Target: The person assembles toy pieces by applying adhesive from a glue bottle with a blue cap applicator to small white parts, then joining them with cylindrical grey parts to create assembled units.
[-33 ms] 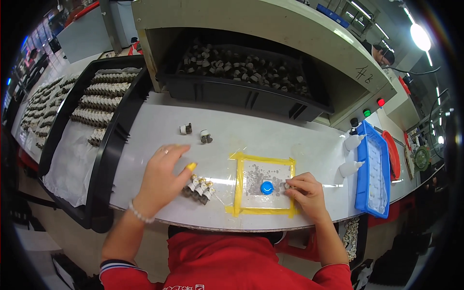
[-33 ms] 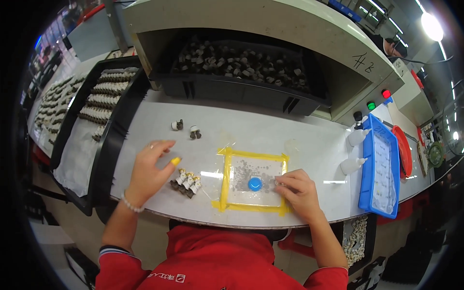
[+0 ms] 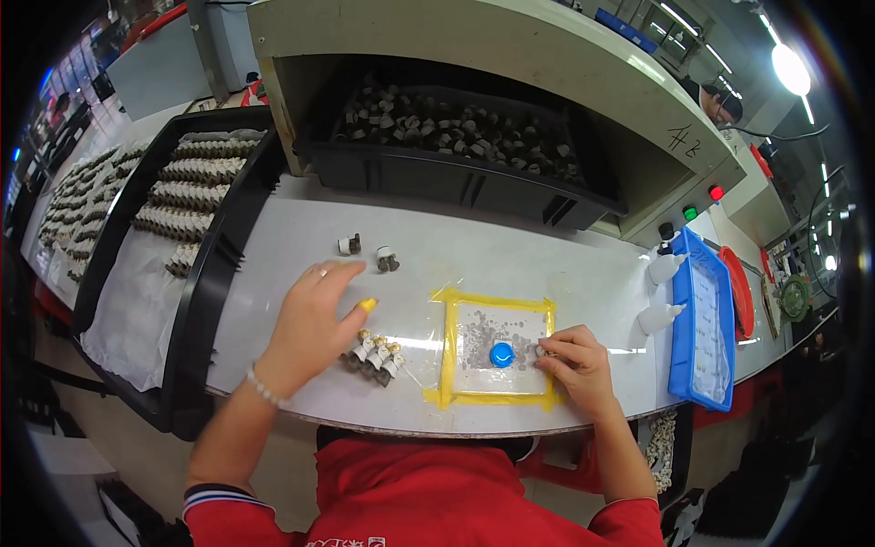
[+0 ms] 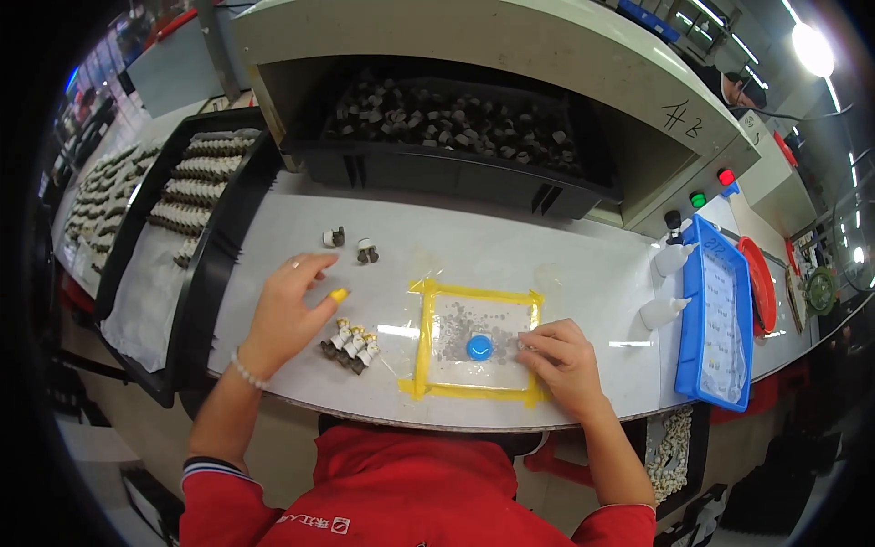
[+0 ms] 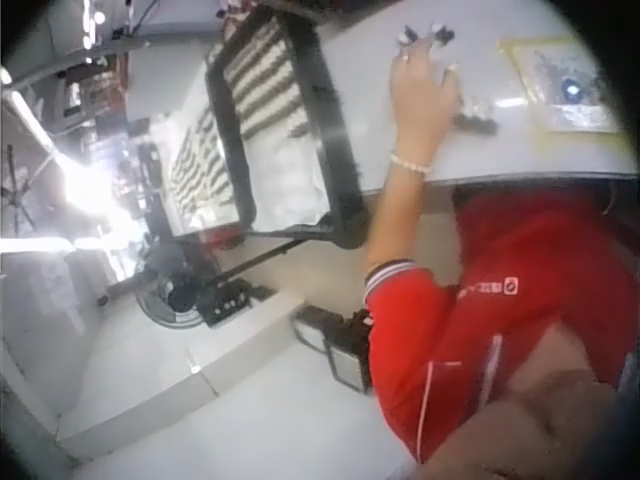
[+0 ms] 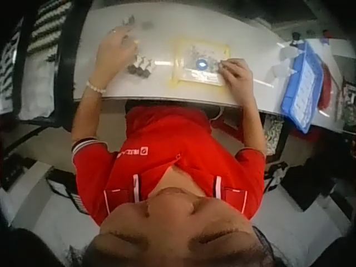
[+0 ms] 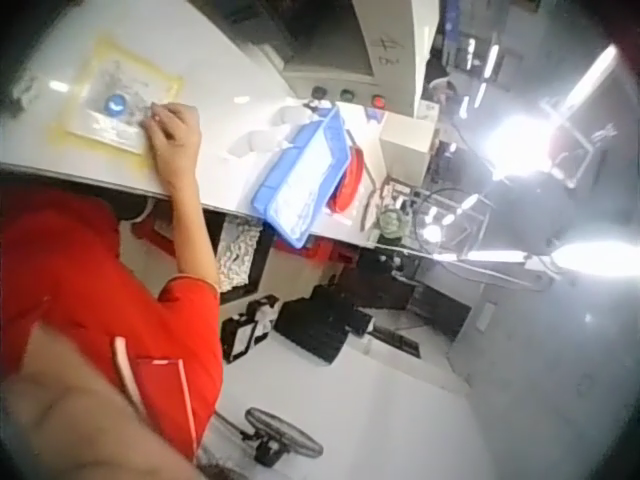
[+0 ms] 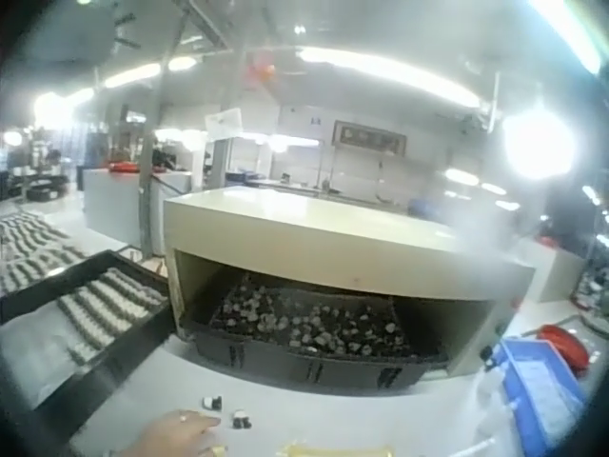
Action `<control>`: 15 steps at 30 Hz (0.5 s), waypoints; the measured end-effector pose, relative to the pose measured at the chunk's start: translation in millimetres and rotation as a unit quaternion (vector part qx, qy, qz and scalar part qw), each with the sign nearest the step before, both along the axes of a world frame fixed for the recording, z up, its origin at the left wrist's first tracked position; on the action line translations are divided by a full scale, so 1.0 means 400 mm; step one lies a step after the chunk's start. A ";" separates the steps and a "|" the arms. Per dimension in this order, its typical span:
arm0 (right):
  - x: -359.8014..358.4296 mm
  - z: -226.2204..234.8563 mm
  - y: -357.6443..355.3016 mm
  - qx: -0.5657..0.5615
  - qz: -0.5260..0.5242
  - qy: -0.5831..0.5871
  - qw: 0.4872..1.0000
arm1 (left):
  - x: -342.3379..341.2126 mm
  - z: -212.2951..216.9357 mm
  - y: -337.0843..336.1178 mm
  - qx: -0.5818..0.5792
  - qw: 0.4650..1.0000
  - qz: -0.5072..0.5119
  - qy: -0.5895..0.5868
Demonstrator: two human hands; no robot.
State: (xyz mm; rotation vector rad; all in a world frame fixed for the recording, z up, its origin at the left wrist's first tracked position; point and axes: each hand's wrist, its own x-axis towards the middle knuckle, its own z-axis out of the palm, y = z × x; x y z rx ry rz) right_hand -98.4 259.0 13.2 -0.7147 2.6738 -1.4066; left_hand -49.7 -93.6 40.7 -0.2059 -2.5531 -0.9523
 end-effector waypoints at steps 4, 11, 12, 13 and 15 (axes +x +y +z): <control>0.000 0.016 0.002 0.104 0.024 0.122 0.987 | -0.118 0.004 0.034 -0.103 0.988 0.036 -0.109; -0.016 0.045 -0.009 0.149 0.061 0.134 0.978 | -0.161 -0.030 0.035 -0.172 0.978 -0.004 -0.119; -0.019 0.051 -0.012 0.152 0.057 0.133 0.978 | -0.153 -0.026 0.030 -0.107 0.989 -0.021 -0.100; -0.020 0.059 -0.018 0.146 0.066 0.116 0.980 | -0.142 -0.020 0.030 -0.042 0.995 -0.038 -0.081; -0.022 0.069 -0.039 0.141 0.074 0.098 0.982 | -0.107 -0.001 0.037 0.131 0.979 -0.070 -0.141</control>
